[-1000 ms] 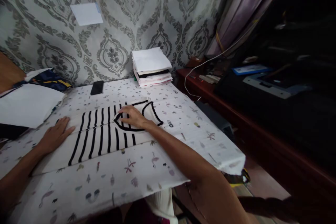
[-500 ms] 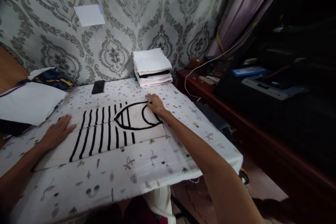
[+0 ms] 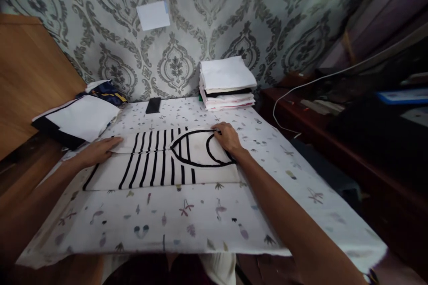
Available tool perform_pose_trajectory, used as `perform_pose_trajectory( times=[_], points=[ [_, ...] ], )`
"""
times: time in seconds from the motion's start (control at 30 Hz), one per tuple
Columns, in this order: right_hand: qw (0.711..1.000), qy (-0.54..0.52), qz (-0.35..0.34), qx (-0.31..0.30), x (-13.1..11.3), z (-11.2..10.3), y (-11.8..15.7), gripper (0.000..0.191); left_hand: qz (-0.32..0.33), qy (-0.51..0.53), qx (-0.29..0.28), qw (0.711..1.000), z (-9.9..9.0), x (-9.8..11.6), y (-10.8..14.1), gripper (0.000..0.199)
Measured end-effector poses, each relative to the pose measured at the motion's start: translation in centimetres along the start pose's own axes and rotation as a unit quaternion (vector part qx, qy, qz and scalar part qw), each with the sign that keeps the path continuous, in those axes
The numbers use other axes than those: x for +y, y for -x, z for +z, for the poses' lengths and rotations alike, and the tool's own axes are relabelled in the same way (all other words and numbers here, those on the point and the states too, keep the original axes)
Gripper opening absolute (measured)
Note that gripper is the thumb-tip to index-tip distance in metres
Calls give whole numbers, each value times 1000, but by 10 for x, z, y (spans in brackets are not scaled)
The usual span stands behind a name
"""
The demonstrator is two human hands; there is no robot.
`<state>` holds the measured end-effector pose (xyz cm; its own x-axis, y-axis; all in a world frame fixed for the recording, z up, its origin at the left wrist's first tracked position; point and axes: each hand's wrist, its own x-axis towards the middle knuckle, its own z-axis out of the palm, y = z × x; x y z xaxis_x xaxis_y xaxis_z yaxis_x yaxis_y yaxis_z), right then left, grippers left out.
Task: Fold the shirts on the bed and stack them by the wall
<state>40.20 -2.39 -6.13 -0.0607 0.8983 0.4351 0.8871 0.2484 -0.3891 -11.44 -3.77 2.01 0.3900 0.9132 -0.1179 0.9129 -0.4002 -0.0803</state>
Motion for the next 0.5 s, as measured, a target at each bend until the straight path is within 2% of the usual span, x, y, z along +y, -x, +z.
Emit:
perform_pose_trajectory(
  times=[0.13, 0.23, 0.3, 0.4, 0.5],
  points=[
    [1000, 6, 1, -6, -1, -2, 0, 30, -28, -67, 34, 997, 2, 12, 2, 61],
    [1000, 4, 2, -10, -3, -4, 0, 30, -37, -96, 46, 994, 6, 10, 9, 60],
    [1000, -6, 10, -12, -6, -5, -1, 29, -39, -91, 33, 995, 8, 3, 13, 65],
    [997, -56, 53, -10, -10, -10, -2, 28, -60, -86, -19, 994, 3, -7, 12, 73],
    [991, -91, 98, 9, -12, -26, 3, 35, -79, -95, -57, 991, -14, 4, -6, 69]
  ],
)
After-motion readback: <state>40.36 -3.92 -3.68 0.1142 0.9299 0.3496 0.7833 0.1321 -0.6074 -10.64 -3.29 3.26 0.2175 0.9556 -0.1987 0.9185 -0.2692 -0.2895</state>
